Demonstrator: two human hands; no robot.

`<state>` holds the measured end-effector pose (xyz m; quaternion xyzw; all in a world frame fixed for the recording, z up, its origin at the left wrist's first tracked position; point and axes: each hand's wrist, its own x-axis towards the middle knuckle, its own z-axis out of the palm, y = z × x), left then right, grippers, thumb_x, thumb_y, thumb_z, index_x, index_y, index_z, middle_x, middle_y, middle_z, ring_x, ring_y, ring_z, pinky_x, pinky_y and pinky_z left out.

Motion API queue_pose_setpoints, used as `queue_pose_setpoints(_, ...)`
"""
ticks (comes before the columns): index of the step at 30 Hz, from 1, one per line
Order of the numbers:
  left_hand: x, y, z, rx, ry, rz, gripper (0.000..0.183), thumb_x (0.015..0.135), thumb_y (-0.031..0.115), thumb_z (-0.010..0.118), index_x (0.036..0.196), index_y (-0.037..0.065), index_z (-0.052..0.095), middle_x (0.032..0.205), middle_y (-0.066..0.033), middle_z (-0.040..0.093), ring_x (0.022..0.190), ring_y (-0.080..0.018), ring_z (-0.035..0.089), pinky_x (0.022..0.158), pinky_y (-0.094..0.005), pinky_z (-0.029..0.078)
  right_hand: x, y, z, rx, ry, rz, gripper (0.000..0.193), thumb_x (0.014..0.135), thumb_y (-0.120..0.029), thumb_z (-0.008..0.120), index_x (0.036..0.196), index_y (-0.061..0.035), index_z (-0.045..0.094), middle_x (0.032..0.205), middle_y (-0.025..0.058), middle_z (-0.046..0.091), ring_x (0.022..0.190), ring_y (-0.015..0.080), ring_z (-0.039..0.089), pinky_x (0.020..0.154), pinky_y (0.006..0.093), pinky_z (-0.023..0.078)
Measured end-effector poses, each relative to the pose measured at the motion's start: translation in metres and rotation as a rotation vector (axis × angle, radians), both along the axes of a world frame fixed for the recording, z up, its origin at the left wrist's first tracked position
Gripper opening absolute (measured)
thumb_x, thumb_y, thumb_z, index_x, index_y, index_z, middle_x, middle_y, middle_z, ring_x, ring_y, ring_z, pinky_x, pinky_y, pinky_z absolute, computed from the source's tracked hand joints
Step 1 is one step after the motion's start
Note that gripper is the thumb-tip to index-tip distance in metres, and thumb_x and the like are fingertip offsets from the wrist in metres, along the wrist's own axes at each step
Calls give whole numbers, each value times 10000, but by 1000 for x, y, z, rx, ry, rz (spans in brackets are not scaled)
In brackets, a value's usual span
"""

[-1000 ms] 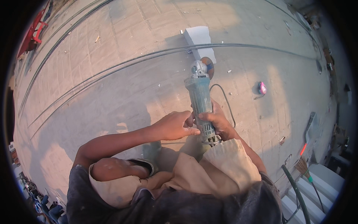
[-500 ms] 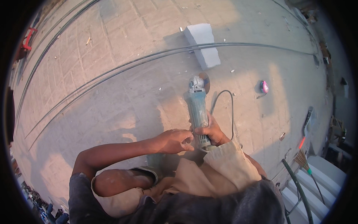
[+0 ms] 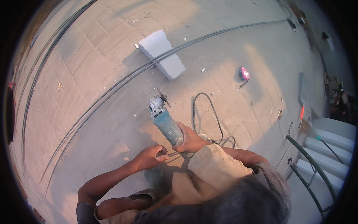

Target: The person measures a metal rod with a tape measure, marks it by placing a small white block against it, and then cuts the rod using an angle grinder.

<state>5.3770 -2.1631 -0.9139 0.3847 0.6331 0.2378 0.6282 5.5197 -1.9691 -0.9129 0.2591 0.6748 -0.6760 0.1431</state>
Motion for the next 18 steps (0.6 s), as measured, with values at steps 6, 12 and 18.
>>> queue_pose_setpoints(6, -6, 7, -11, -45, 35, -44, 401, 897, 332, 661, 1117, -1, 624, 1077, -169, 665, 1032, -307, 636, 907, -384, 480, 4, 12, 0, -46, 92, -71, 883, 665, -141, 800, 1411, 12, 354, 1189, 160, 560, 1121, 233, 544, 965, 347, 433)
queue_pose_setpoints(12, -23, 14, -10, -73, 181, -102, 356, 900, 320, 660, 1093, 22, 629, 1086, -150, 662, 1020, -322, 641, 883, -399, 492, -3, 48, 19, -403, -65, -79, 857, 689, -159, 790, 1411, -1, 355, 1135, 121, 568, 1015, 185, 605, 879, 320, 503)
queue_pose_setpoints(18, -60, 55, 25, 198, 444, -202, 339, 927, 316, 635, 1146, 64, 575, 1123, -126, 631, 943, -286, 663, 843, -427, 506, 2, 103, 34, -362, 220, -304, 793, 668, -206, 806, 1324, -3, 410, 1057, 111, 594, 885, 198, 666, 770, 352, 568)
